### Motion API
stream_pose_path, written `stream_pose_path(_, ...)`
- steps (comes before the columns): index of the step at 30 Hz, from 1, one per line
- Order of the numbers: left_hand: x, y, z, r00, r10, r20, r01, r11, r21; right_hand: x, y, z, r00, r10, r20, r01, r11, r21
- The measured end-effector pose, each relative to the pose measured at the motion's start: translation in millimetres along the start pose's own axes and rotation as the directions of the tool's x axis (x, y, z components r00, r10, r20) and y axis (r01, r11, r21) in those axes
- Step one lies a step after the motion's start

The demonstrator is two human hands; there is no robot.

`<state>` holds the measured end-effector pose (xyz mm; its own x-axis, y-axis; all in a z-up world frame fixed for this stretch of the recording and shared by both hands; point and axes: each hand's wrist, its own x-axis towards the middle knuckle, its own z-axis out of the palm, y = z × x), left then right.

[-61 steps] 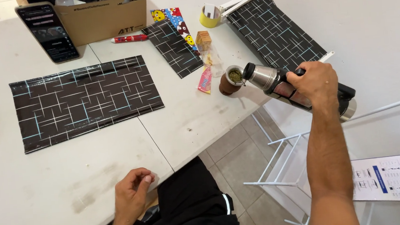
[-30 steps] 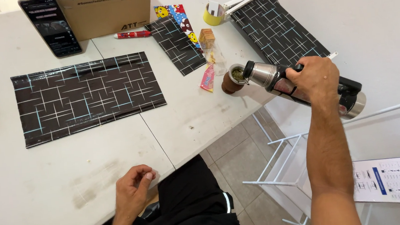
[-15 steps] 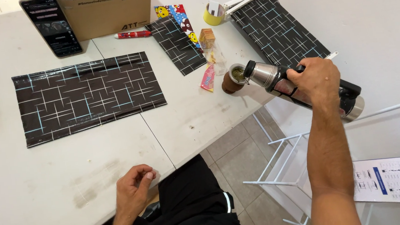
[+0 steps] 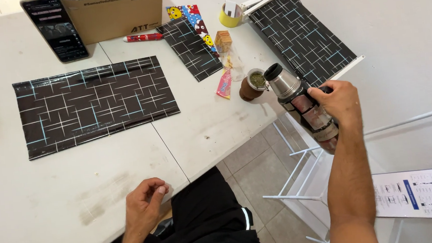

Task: Assembling a multi-tier shoe rack by inserting support poles into fabric shelves and connecting them to plastic side supports.

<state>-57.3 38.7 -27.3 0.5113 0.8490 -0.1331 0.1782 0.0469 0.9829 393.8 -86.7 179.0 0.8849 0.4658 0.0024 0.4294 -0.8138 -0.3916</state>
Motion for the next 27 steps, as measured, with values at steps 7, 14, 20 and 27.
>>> stream_pose_path(7, 0.2, 0.4, 1.2, 1.0, -0.003, 0.004, 0.002, 1.0, 0.017, 12.0, 32.8, 10.6, 1.0, -0.01, -0.028, 0.017, 0.97, 0.244)
stream_pose_path(14, 0.8, 1.0, 1.9, 1.0, 0.005, -0.008, -0.004, 0.999, 0.032, 67.4, 87.1, 36.3, 0.948, 0.101, -0.3, 0.189, 0.578, 0.793)
stream_pose_path(20, -1.0, 2.3, 1.5, 1.0, -0.007, -0.016, 0.008, 0.999, 0.054, 79.7, 73.2, 50.6, 0.892, 0.339, -0.299, 0.218, 0.256, 0.942)
stream_pose_path(27, 1.5, 1.7, 2.0, 1.0, -0.016, -0.013, 0.017, 0.997, 0.079, 117.3, 61.3, 80.4, 0.847, 0.421, -0.324, 0.327, 0.068, 0.942)
